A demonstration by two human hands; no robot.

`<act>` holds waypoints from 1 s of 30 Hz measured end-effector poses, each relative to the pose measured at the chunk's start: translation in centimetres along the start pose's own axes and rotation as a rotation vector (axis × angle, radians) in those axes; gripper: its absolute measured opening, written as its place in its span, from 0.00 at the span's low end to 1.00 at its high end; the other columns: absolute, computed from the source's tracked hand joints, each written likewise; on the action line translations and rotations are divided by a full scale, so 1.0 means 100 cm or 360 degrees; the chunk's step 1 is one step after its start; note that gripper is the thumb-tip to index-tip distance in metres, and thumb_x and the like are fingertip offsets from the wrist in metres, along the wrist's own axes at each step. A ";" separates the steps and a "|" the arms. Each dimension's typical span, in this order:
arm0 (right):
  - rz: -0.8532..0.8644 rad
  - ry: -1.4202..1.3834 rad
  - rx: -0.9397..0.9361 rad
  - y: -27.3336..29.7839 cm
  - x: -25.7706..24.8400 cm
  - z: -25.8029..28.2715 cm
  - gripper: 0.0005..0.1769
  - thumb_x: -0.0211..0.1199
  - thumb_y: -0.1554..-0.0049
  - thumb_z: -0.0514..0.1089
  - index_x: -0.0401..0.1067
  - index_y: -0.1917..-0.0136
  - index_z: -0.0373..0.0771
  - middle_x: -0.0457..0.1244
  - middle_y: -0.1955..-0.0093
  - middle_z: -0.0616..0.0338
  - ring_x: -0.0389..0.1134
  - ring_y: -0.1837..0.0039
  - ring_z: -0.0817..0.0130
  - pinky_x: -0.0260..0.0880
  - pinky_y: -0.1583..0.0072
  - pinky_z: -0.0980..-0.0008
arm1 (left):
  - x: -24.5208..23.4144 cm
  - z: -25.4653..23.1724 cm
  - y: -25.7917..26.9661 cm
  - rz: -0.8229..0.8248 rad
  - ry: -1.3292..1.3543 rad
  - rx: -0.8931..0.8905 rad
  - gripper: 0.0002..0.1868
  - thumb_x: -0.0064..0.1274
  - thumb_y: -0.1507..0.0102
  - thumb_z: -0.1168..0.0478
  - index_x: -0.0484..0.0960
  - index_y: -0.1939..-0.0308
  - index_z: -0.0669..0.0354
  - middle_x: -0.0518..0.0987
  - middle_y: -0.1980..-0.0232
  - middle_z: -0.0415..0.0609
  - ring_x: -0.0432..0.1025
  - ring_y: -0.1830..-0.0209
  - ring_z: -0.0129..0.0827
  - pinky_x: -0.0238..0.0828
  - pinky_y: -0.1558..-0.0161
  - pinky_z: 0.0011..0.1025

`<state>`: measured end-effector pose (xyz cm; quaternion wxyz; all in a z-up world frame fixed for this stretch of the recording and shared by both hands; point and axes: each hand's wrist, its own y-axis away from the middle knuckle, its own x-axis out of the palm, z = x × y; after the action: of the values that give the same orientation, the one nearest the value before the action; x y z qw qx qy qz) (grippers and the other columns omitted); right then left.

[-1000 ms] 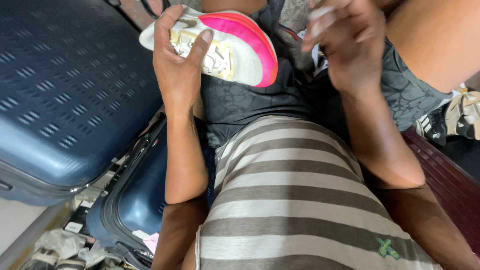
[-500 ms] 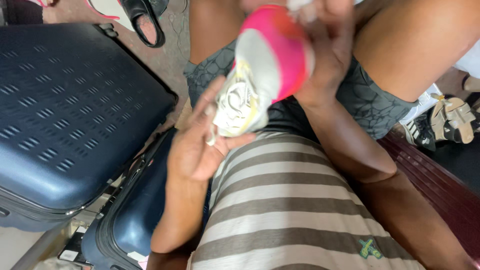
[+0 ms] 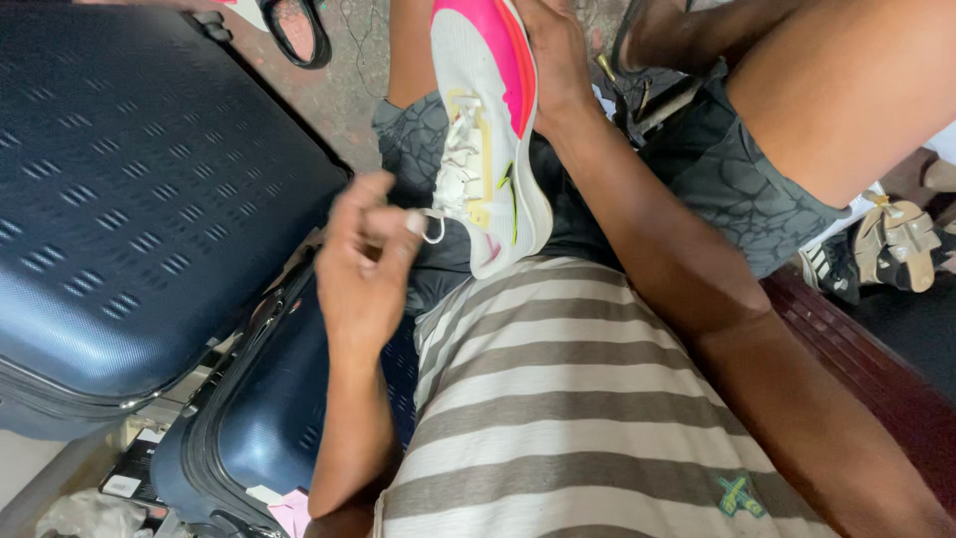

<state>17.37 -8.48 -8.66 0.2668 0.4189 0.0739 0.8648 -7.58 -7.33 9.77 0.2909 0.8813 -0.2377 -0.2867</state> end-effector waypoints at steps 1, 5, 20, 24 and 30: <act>-0.0009 -0.0063 0.0060 -0.001 -0.003 -0.004 0.12 0.56 0.31 0.43 0.75 0.51 0.34 0.68 0.56 0.58 0.71 0.57 0.71 0.73 0.52 0.68 | -0.002 -0.004 -0.004 -0.0048 -0.0003 0.0190 0.37 0.63 0.34 0.59 0.68 0.22 0.59 0.81 0.41 0.64 0.77 0.42 0.49 0.73 0.37 0.36; 0.0129 -0.0004 0.0088 0.003 0.005 -0.017 0.16 0.54 0.32 0.45 0.76 0.52 0.32 0.70 0.57 0.56 0.71 0.58 0.71 0.73 0.54 0.67 | 0.001 -0.018 -0.041 0.0015 -0.0047 0.0748 0.61 0.76 0.42 0.60 0.48 0.15 0.60 0.63 0.18 0.62 0.63 0.19 0.45 0.69 0.27 0.39; -0.0078 -0.0150 0.0025 0.000 0.012 -0.047 0.06 0.60 0.35 0.37 0.74 0.54 0.32 0.68 0.58 0.56 0.69 0.57 0.69 0.73 0.52 0.68 | 0.014 -0.023 -0.078 -0.0049 -0.0227 0.0931 0.52 0.74 0.38 0.57 0.51 0.22 0.65 0.68 0.23 0.64 0.66 0.21 0.52 0.64 0.22 0.39; -0.0016 0.0220 -0.0229 0.011 0.014 -0.030 0.05 0.61 0.32 0.34 0.74 0.52 0.32 0.67 0.57 0.59 0.68 0.56 0.73 0.72 0.51 0.70 | 0.010 -0.013 -0.084 -0.0211 -0.0333 0.0988 0.51 0.74 0.37 0.58 0.52 0.23 0.66 0.68 0.26 0.64 0.65 0.24 0.54 0.63 0.22 0.41; 0.0206 0.0950 -0.0330 0.050 0.036 0.024 0.04 0.60 0.28 0.37 0.73 0.45 0.33 0.68 0.49 0.61 0.69 0.52 0.77 0.72 0.49 0.75 | 0.014 0.003 -0.106 -0.0197 -0.0175 0.0779 0.50 0.73 0.37 0.56 0.55 0.22 0.64 0.74 0.29 0.65 0.70 0.27 0.55 0.66 0.28 0.41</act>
<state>15.33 -11.08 -2.92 0.2189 0.1212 0.0337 0.9676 -4.04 -0.69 2.21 0.0377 0.9214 -0.2611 -0.2853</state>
